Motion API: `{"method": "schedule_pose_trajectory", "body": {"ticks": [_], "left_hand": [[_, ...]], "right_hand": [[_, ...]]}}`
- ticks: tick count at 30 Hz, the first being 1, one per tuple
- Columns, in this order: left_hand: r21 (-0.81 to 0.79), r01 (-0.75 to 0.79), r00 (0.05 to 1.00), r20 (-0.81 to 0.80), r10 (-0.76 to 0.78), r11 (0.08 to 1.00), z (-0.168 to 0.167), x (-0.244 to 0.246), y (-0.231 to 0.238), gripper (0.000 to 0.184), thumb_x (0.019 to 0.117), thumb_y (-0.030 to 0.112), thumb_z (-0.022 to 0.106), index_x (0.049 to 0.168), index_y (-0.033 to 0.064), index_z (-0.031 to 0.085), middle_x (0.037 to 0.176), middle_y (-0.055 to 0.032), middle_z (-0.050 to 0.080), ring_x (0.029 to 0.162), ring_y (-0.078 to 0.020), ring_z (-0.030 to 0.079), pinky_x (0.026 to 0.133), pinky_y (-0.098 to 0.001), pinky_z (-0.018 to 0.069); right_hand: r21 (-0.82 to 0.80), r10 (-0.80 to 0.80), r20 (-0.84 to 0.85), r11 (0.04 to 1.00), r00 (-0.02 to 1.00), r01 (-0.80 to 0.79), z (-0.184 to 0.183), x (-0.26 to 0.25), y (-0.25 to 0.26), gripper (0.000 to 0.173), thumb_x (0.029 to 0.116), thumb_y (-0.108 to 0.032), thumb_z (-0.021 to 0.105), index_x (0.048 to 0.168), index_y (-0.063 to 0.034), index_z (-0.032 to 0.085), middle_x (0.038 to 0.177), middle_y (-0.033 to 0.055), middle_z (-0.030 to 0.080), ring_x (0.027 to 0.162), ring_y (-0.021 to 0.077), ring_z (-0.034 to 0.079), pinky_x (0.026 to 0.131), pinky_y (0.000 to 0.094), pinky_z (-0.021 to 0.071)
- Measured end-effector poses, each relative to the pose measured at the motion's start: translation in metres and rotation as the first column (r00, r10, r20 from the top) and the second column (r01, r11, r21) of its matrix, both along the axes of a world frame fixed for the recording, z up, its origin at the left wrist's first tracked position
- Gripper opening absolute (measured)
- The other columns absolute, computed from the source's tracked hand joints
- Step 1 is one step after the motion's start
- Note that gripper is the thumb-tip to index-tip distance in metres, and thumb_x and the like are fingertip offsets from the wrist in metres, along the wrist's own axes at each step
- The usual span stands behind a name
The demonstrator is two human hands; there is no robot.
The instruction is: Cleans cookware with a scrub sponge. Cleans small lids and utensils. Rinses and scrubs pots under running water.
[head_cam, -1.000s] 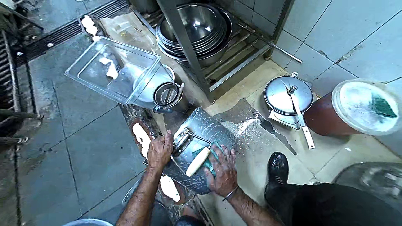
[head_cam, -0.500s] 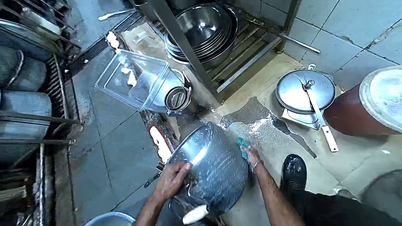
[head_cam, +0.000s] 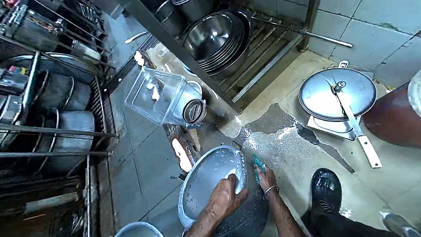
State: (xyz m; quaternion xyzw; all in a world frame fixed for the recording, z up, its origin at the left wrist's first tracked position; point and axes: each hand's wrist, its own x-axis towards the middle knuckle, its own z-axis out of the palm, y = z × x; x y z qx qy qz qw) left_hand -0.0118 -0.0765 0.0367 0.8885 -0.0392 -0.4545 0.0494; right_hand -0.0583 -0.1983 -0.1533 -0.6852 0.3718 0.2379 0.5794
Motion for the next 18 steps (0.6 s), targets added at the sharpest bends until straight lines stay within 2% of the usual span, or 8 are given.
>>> {"method": "schedule_pose_trajectory", "body": {"ticks": [5, 8, 10, 11, 12, 14, 16, 18], "left_hand": [[-0.116, 0.163, 0.983, 0.101, -0.152, 0.980, 0.006, -0.004, 0.021, 0.069, 0.0918, 0.061, 0.064, 0.131, 0.0042, 0.062, 0.100, -0.0177, 0.072, 0.096, -0.0342, 0.072, 0.089, -0.0537, 0.0566], [-0.227, 0.161, 0.968, 0.225, -0.110, 0.960, 0.005, -0.002, 0.039, 0.065, 0.0901, 0.061, 0.067, 0.126, 0.0064, 0.066, 0.093, -0.0150, 0.073, 0.089, -0.0326, 0.073, 0.083, -0.0543, 0.0579], [-0.250, 0.146, 0.958, 0.279, -0.073, 0.957, 0.005, 0.003, 0.048, 0.065, 0.0881, 0.064, 0.067, 0.125, 0.0101, 0.068, 0.094, -0.0118, 0.074, 0.089, -0.0301, 0.073, 0.082, -0.0543, 0.0583], [-0.240, 0.148, 0.947, 0.314, -0.068, 0.960, 0.005, 0.005, 0.050, 0.066, 0.0869, 0.066, 0.067, 0.124, 0.0105, 0.069, 0.094, -0.0119, 0.075, 0.089, -0.0307, 0.074, 0.080, -0.0552, 0.0582], [-0.222, 0.155, 0.933, 0.352, -0.069, 0.963, 0.004, 0.006, 0.052, 0.068, 0.0854, 0.068, 0.067, 0.122, 0.0107, 0.071, 0.093, -0.0121, 0.075, 0.087, -0.0314, 0.074, 0.078, -0.0559, 0.0582], [-0.203, 0.180, 0.902, 0.424, -0.079, 0.962, 0.000, 0.006, 0.059, 0.068, 0.0819, 0.070, 0.067, 0.115, 0.0106, 0.073, 0.087, -0.0113, 0.075, 0.082, -0.0309, 0.074, 0.073, -0.0552, 0.0584], [-0.219, 0.194, 0.882, 0.466, -0.072, 0.956, -0.004, 0.001, 0.064, 0.065, 0.0790, 0.068, 0.069, 0.107, 0.0089, 0.073, 0.079, -0.0115, 0.072, 0.076, -0.0310, 0.073, 0.067, -0.0542, 0.0576], [-0.244, 0.224, 0.865, 0.496, -0.077, 0.943, -0.009, -0.007, 0.066, 0.068, 0.0814, 0.071, 0.067, 0.103, 0.0070, 0.073, 0.075, -0.0122, 0.071, 0.071, -0.0310, 0.073, 0.064, -0.0534, 0.0580]], "right_hand": [[-0.079, -0.139, 0.143, 0.985, 0.980, 0.152, 0.035, 0.020, -0.020, 0.045, 0.1029, -0.039, 0.060, 0.121, 0.0012, 0.069, 0.110, 0.0217, 0.072, 0.106, 0.0348, 0.069, 0.097, 0.0567, 0.0508], [-0.155, -0.188, 0.350, 0.955, 0.918, 0.254, 0.066, 0.033, -0.023, 0.049, 0.0993, -0.041, 0.058, 0.125, 0.0004, 0.067, 0.104, 0.0197, 0.073, 0.097, 0.0329, 0.071, 0.089, 0.0571, 0.0543], [-0.175, -0.180, 0.524, 0.934, 0.832, 0.312, 0.084, 0.035, -0.012, 0.053, 0.0962, -0.042, 0.059, 0.126, 0.0012, 0.065, 0.104, 0.0177, 0.073, 0.092, 0.0290, 0.072, 0.083, 0.0527, 0.0581], [-0.186, -0.146, 0.608, 0.929, 0.780, 0.319, 0.092, 0.034, -0.003, 0.054, 0.0946, -0.042, 0.060, 0.127, 0.0006, 0.066, 0.112, 0.0168, 0.072, 0.097, 0.0268, 0.072, 0.085, 0.0496, 0.0593], [-0.214, -0.077, 0.688, 0.929, 0.722, 0.303, 0.098, 0.033, 0.005, 0.053, 0.0924, -0.041, 0.062, 0.126, -0.0012, 0.069, 0.124, 0.0165, 0.070, 0.109, 0.0266, 0.070, 0.092, 0.0475, 0.0586], [-0.337, 0.125, 0.774, 0.911, 0.621, 0.237, 0.109, 0.033, 0.018, 0.046, 0.0886, -0.043, 0.065, 0.118, -0.0101, 0.077, 0.132, 0.0130, 0.068, 0.127, 0.0300, 0.062, 0.104, 0.0498, 0.0535], [-0.503, 0.334, 0.687, 0.859, 0.645, 0.090, 0.125, 0.035, 0.020, 0.040, 0.0885, -0.046, 0.063, 0.112, -0.0183, 0.080, 0.132, 0.0067, 0.071, 0.134, 0.0326, 0.058, 0.109, 0.0540, 0.0487], [-0.536, 0.473, 0.471, 0.824, 0.745, -0.184, 0.144, 0.045, 0.008, 0.039, 0.0935, -0.044, 0.059, 0.117, -0.0197, 0.078, 0.140, 0.0029, 0.066, 0.141, 0.0286, 0.051, 0.115, 0.0507, 0.0425]]}}
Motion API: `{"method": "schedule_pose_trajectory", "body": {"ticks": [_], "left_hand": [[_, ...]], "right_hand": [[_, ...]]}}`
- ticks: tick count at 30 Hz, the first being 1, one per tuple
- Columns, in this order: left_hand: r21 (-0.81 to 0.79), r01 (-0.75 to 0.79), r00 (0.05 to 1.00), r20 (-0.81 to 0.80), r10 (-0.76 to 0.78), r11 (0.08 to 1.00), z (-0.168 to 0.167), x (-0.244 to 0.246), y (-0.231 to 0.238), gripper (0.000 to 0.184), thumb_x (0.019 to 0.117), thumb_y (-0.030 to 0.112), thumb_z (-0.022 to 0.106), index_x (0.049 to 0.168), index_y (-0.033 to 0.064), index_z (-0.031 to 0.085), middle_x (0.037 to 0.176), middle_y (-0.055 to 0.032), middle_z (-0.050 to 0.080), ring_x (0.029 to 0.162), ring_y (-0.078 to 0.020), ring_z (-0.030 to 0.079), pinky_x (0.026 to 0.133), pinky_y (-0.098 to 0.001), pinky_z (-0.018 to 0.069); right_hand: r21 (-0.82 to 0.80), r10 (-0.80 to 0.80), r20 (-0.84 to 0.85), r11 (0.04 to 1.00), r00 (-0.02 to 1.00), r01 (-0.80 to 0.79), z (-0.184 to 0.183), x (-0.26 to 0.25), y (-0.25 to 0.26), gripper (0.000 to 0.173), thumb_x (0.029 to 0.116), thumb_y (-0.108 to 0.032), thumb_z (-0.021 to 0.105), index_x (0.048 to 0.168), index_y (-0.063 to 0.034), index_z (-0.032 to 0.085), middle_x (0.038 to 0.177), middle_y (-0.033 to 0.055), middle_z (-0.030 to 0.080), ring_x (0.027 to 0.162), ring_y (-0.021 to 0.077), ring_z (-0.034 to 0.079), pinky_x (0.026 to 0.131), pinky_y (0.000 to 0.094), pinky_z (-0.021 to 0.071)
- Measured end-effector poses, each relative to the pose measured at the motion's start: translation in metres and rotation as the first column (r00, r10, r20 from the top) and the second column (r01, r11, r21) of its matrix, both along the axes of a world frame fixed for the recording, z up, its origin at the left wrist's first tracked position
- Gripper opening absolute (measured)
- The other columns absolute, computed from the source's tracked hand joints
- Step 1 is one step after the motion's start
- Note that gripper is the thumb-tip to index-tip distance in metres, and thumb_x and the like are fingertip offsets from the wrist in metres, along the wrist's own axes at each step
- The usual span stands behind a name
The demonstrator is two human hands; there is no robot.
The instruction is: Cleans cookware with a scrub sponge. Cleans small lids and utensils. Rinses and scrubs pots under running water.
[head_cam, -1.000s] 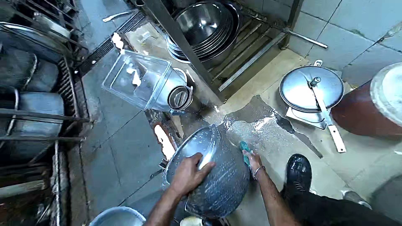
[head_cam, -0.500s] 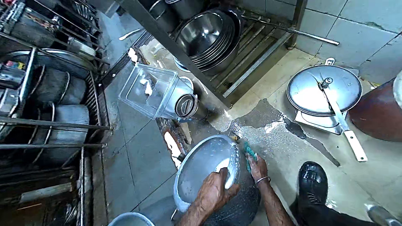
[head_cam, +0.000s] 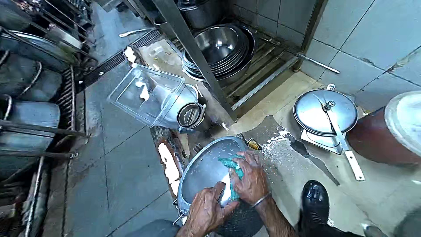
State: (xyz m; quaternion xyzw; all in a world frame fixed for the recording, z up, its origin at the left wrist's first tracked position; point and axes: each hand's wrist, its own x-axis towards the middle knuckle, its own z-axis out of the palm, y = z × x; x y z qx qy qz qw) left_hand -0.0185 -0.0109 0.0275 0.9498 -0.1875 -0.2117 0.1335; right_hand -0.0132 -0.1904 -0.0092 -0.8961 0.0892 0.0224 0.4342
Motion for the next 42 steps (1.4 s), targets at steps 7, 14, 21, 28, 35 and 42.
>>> {"method": "schedule_pose_trajectory", "body": {"ticks": [7, 14, 21, 28, 35, 42], "left_hand": [[0.114, 0.098, 0.988, -0.127, -0.084, 0.989, 0.008, -0.026, -0.009, 0.072, 0.0877, 0.074, 0.059, 0.112, 0.0065, 0.070, 0.081, -0.0161, 0.072, 0.078, -0.0366, 0.073, 0.071, -0.0561, 0.0574], [0.210, 0.068, 0.975, -0.220, -0.020, 0.975, 0.021, -0.002, -0.017, 0.077, 0.0863, 0.080, 0.056, 0.121, 0.0120, 0.067, 0.099, -0.0153, 0.073, 0.097, -0.0350, 0.072, 0.085, -0.0565, 0.0556], [0.200, -0.013, 0.977, -0.207, 0.055, 0.980, 0.028, 0.021, -0.001, 0.058, 0.0903, 0.060, 0.063, 0.118, 0.0085, 0.070, 0.110, -0.0180, 0.072, 0.109, -0.0365, 0.069, 0.093, -0.0579, 0.0524], [0.109, -0.058, 0.983, -0.166, 0.076, 0.992, 0.028, 0.031, 0.016, 0.045, 0.0928, 0.040, 0.067, 0.112, -0.0003, 0.070, 0.110, -0.0223, 0.071, 0.110, -0.0391, 0.067, 0.096, -0.0581, 0.0499], [-0.055, -0.142, 0.990, -0.031, 0.141, 0.988, 0.006, 0.034, 0.046, 0.065, 0.0862, 0.067, 0.068, 0.107, 0.0052, 0.072, 0.088, -0.0159, 0.072, 0.088, -0.0332, 0.072, 0.083, -0.0546, 0.0561], [0.013, -0.215, 0.975, 0.063, 0.214, 0.976, 0.008, 0.048, 0.037, 0.061, 0.0938, 0.067, 0.059, 0.107, 0.0089, 0.074, 0.086, -0.0166, 0.073, 0.087, -0.0373, 0.072, 0.079, -0.0600, 0.0550]], "right_hand": [[0.051, 0.306, -0.343, 0.950, 0.888, -0.308, -0.027, 0.087, -0.051, 0.042, 0.0970, -0.030, 0.070, 0.129, -0.0032, 0.069, 0.148, 0.0213, 0.055, 0.134, 0.0391, 0.054, 0.112, 0.0588, 0.0428], [-0.059, 0.236, -0.430, 0.956, 0.871, -0.288, -0.014, 0.097, -0.044, 0.041, 0.0989, -0.038, 0.064, 0.122, -0.0053, 0.071, 0.121, 0.0214, 0.070, 0.115, 0.0379, 0.066, 0.097, 0.0610, 0.0512], [-0.039, -0.022, 0.075, 0.999, 0.997, 0.025, 0.014, -0.054, 0.031, 0.046, 0.0988, -0.040, 0.057, 0.134, -0.0141, 0.070, 0.154, 0.0140, 0.053, 0.147, 0.0345, 0.044, 0.121, 0.0504, 0.0380], [0.043, 0.003, 0.417, 0.999, 0.909, -0.022, -0.031, -0.061, 0.056, 0.050, 0.1009, -0.047, 0.049, 0.135, -0.0171, 0.069, 0.155, 0.0128, 0.053, 0.149, 0.0361, 0.042, 0.118, 0.0676, 0.0321], [0.234, -0.098, -0.073, 0.966, 0.993, 0.112, -0.049, 0.018, 0.007, 0.050, 0.1065, -0.044, 0.051, 0.134, -0.0043, 0.063, 0.129, 0.0200, 0.068, 0.118, 0.0353, 0.066, 0.101, 0.0579, 0.0518], [0.233, -0.183, -0.343, 0.934, 0.921, 0.272, -0.071, 0.015, -0.015, 0.055, 0.1066, -0.046, 0.051, 0.136, -0.0005, 0.060, 0.127, 0.0270, 0.065, 0.118, 0.0425, 0.063, 0.100, 0.0630, 0.0485]]}}
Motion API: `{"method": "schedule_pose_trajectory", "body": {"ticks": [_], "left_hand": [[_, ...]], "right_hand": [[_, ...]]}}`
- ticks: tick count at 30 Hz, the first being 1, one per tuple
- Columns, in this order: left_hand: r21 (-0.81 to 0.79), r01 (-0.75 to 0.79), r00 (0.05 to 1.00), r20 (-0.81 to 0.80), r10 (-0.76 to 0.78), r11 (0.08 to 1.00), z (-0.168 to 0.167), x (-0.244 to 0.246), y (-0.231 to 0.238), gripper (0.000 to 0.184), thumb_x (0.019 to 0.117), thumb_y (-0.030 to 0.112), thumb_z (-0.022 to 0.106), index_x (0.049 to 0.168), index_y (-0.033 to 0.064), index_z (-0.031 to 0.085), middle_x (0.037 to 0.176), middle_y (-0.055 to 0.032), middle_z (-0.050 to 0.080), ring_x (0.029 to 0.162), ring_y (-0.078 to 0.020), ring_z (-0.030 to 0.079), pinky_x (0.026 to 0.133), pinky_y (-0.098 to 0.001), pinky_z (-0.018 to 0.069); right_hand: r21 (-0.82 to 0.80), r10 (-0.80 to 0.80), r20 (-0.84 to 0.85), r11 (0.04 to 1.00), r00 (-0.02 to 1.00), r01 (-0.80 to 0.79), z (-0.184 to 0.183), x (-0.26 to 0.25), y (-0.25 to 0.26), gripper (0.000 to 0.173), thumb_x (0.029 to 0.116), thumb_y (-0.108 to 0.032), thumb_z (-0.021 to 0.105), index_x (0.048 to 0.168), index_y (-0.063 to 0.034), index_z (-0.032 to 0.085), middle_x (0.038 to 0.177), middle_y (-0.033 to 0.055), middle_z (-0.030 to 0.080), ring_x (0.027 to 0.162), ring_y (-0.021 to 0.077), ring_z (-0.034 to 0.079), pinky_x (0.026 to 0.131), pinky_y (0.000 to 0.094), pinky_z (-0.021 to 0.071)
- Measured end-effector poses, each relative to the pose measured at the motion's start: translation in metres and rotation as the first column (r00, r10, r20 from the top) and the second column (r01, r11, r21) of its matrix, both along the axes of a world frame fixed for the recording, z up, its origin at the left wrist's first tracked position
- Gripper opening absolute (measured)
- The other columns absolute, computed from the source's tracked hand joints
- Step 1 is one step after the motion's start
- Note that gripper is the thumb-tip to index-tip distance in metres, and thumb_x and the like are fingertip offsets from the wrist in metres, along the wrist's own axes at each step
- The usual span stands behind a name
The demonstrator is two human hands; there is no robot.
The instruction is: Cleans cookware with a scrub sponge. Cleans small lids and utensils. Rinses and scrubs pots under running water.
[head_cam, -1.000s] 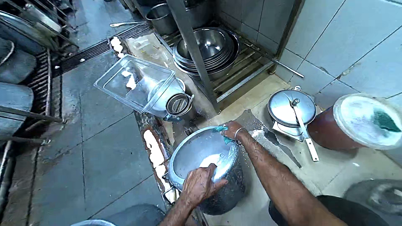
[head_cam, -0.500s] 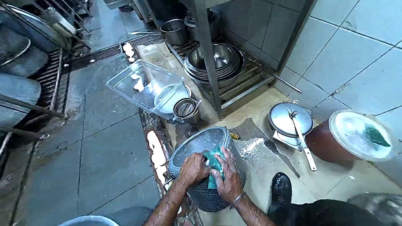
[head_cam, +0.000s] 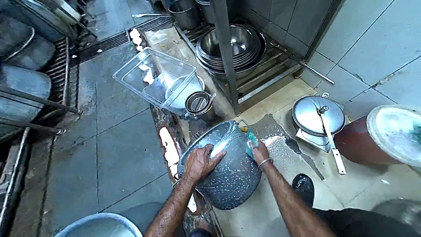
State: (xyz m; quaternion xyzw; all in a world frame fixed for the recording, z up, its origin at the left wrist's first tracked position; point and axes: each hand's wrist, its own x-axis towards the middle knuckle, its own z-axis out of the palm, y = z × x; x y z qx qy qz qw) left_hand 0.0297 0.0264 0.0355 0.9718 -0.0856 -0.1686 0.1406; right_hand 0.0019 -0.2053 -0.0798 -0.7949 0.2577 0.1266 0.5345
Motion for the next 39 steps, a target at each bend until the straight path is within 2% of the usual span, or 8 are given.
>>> {"method": "schedule_pose_trajectory", "body": {"ticks": [4, 9, 18, 21, 24, 28, 34, 39], "left_hand": [[0.056, 0.001, 1.000, -0.018, 0.000, 0.998, 0.004, 0.014, -0.018, 0.052, 0.0989, 0.057, 0.059, 0.112, 0.0084, 0.073, 0.095, -0.0196, 0.073, 0.095, -0.0409, 0.071, 0.084, -0.0628, 0.0537], [0.009, -0.001, 0.999, 0.040, 0.001, 1.000, 0.002, 0.024, -0.025, 0.053, 0.1008, 0.054, 0.057, 0.111, 0.0039, 0.073, 0.093, -0.0225, 0.072, 0.093, -0.0432, 0.071, 0.083, -0.0661, 0.0523], [0.050, -0.109, 0.994, -0.009, 0.110, 0.993, 0.008, 0.014, -0.041, 0.060, 0.1026, 0.055, 0.054, 0.113, -0.0010, 0.071, 0.100, -0.0265, 0.071, 0.100, -0.0458, 0.069, 0.090, -0.0659, 0.0508], [0.096, -0.126, 0.992, -0.018, 0.128, 0.987, 0.012, 0.022, -0.049, 0.061, 0.1042, 0.056, 0.050, 0.116, -0.0005, 0.071, 0.106, -0.0274, 0.071, 0.106, -0.0464, 0.068, 0.092, -0.0663, 0.0496], [0.111, -0.127, 0.992, 0.010, 0.127, 0.986, 0.006, 0.034, -0.043, 0.065, 0.1051, 0.058, 0.045, 0.118, -0.0001, 0.071, 0.110, -0.0279, 0.070, 0.110, -0.0469, 0.066, 0.094, -0.0670, 0.0486], [0.082, -0.103, 0.994, 0.032, 0.101, 0.991, 0.005, 0.032, -0.037, 0.062, 0.1056, 0.054, 0.048, 0.119, -0.0023, 0.070, 0.109, -0.0279, 0.071, 0.109, -0.0457, 0.067, 0.097, -0.0641, 0.0494], [-0.018, -0.094, 0.993, 0.074, 0.095, 0.995, -0.006, 0.000, -0.019, 0.061, 0.0985, 0.062, 0.054, 0.098, 0.0035, 0.072, 0.080, -0.0178, 0.069, 0.079, -0.0380, 0.070, 0.074, -0.0617, 0.0543], [0.064, -0.089, 0.996, 0.008, 0.089, 0.994, 0.003, 0.002, -0.025, 0.064, 0.1009, 0.064, 0.048, 0.111, 0.0052, 0.073, 0.095, -0.0215, 0.073, 0.095, -0.0429, 0.071, 0.084, -0.0655, 0.0526]], "right_hand": [[-0.264, 0.162, 0.479, 0.964, 0.863, -0.035, 0.031, -0.051, 0.062, 0.058, 0.0912, -0.038, 0.066, 0.141, -0.0097, 0.063, 0.155, 0.0138, 0.051, 0.146, 0.0349, 0.045, 0.119, 0.0595, 0.0355], [-0.394, 0.221, 0.683, 0.914, 0.696, 0.098, 0.002, -0.059, 0.073, 0.045, 0.0951, -0.046, 0.058, 0.128, -0.0202, 0.072, 0.148, 0.0089, 0.059, 0.143, 0.0329, 0.049, 0.116, 0.0682, 0.0335], [0.106, -0.030, -0.072, 0.994, 0.997, 0.037, -0.033, 0.012, -0.049, 0.059, 0.1053, -0.049, 0.053, 0.140, -0.0016, 0.059, 0.131, 0.0281, 0.064, 0.126, 0.0444, 0.060, 0.106, 0.0649, 0.0442], [-0.074, 0.028, 0.088, 0.997, 0.996, -0.021, 0.007, -0.022, -0.012, 0.059, 0.1023, -0.048, 0.058, 0.139, -0.0022, 0.059, 0.137, 0.0232, 0.062, 0.126, 0.0400, 0.060, 0.105, 0.0617, 0.0480], [-0.302, 0.192, 0.381, 0.950, 0.904, -0.074, 0.033, -0.058, 0.064, 0.054, 0.0966, -0.042, 0.062, 0.143, -0.0158, 0.063, 0.158, 0.0113, 0.049, 0.150, 0.0374, 0.038, 0.121, 0.0671, 0.0246], [-0.381, 0.211, 0.600, 0.924, 0.772, 0.044, 0.021, -0.050, 0.081, 0.045, 0.0933, -0.042, 0.060, 0.131, -0.0203, 0.072, 0.149, 0.0060, 0.059, 0.144, 0.0365, 0.048, 0.114, 0.0762, 0.0276], [0.043, 0.071, -0.005, 0.997, 0.997, -0.070, -0.034, 0.031, -0.033, 0.049, 0.1035, -0.042, 0.059, 0.127, 0.0003, 0.067, 0.124, 0.0256, 0.068, 0.119, 0.0411, 0.064, 0.105, 0.0624, 0.0468], [0.027, -0.052, -0.090, 0.998, 0.995, 0.055, -0.033, -0.011, -0.029, 0.059, 0.1029, -0.055, 0.054, 0.126, -0.0017, 0.065, 0.115, 0.0270, 0.068, 0.107, 0.0441, 0.066, 0.090, 0.0653, 0.0512]]}}
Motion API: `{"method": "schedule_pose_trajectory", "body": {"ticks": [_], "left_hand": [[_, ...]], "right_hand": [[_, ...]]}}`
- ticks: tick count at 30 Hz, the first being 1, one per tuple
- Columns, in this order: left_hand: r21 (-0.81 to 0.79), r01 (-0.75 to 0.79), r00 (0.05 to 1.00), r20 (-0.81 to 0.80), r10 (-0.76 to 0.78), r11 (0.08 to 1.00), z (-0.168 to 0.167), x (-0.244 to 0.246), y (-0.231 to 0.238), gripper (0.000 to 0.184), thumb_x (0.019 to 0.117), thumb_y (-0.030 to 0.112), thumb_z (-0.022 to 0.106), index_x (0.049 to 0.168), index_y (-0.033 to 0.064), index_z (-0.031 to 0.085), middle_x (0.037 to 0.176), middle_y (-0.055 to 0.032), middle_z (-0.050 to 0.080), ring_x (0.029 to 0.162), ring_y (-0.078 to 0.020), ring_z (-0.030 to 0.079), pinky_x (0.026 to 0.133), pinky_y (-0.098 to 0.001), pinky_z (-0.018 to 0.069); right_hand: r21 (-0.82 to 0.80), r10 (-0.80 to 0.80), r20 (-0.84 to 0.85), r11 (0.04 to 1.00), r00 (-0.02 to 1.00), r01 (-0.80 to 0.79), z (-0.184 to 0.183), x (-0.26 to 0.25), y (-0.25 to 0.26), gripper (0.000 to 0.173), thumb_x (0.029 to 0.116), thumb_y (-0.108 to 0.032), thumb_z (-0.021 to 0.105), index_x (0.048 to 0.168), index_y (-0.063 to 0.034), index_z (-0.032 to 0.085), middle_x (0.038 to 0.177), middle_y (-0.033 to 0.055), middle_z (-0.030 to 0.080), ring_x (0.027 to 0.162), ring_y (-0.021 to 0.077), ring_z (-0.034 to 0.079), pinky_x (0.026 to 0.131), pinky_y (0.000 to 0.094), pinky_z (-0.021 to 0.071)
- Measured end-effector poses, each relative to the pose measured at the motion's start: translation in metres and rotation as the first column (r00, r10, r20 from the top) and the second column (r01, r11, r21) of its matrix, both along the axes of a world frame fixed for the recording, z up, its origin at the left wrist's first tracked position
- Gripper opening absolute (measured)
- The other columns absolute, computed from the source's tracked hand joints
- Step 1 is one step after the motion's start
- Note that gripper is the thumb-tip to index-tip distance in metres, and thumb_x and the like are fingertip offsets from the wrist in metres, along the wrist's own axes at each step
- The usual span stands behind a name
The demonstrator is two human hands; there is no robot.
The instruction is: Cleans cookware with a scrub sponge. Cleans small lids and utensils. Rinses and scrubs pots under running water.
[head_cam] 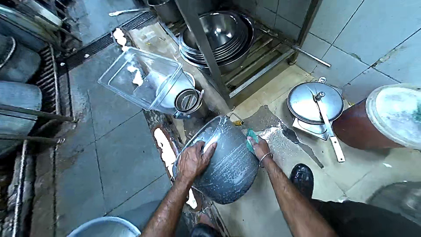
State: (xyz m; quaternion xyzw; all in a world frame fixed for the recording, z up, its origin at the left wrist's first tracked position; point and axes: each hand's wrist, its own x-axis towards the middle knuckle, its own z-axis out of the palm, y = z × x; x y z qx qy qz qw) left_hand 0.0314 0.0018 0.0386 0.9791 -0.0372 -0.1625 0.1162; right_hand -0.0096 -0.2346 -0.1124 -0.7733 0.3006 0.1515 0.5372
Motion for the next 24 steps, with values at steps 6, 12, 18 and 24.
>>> {"method": "schedule_pose_trajectory", "body": {"ticks": [6, 12, 18, 24], "left_hand": [[0.048, -0.025, 0.999, -0.019, 0.026, 0.999, 0.005, 0.024, -0.016, 0.062, 0.1010, 0.063, 0.049, 0.104, 0.0056, 0.073, 0.095, -0.0227, 0.071, 0.096, -0.0430, 0.069, 0.083, -0.0653, 0.0514], [-0.095, -0.006, 0.998, 0.056, 0.011, 0.995, -0.007, 0.013, 0.003, 0.060, 0.0969, 0.062, 0.060, 0.093, 0.0032, 0.071, 0.078, -0.0188, 0.068, 0.079, -0.0381, 0.069, 0.074, -0.0622, 0.0531], [-0.227, 0.041, 0.986, 0.170, -0.002, 0.973, -0.024, -0.034, 0.045, 0.061, 0.0876, 0.067, 0.058, 0.083, 0.0076, 0.070, 0.064, -0.0043, 0.062, 0.061, -0.0193, 0.063, 0.058, -0.0468, 0.0528], [-0.454, 0.111, 0.990, 0.125, -0.060, 0.884, -0.034, -0.043, 0.089, 0.058, 0.0875, 0.069, 0.063, 0.080, 0.0119, 0.069, 0.066, 0.0049, 0.064, 0.060, -0.0025, 0.062, 0.058, -0.0268, 0.0548]], "right_hand": [[-0.430, 0.217, 0.609, 0.899, 0.763, 0.088, 0.044, -0.075, 0.111, 0.049, 0.0907, -0.042, 0.065, 0.131, -0.0159, 0.072, 0.147, 0.0098, 0.061, 0.141, 0.0395, 0.050, 0.115, 0.0720, 0.0326], [-0.388, 0.145, 0.639, 0.909, 0.755, 0.154, 0.000, -0.074, 0.071, 0.048, 0.0964, -0.046, 0.054, 0.124, -0.0122, 0.074, 0.137, 0.0103, 0.068, 0.132, 0.0324, 0.060, 0.110, 0.0656, 0.0415], [0.474, -0.483, 0.008, 0.773, 0.876, 0.422, -0.058, -0.044, 0.012, 0.038, 0.1036, -0.031, 0.060, 0.129, -0.0017, 0.062, 0.118, 0.0168, 0.068, 0.107, 0.0251, 0.065, 0.093, 0.0483, 0.0538], [0.683, -0.419, -0.248, 0.564, 0.873, 0.464, -0.098, -0.031, 0.019, 0.039, 0.1038, -0.040, 0.058, 0.128, -0.0094, 0.064, 0.112, 0.0114, 0.069, 0.099, 0.0215, 0.066, 0.084, 0.0436, 0.0555]]}}
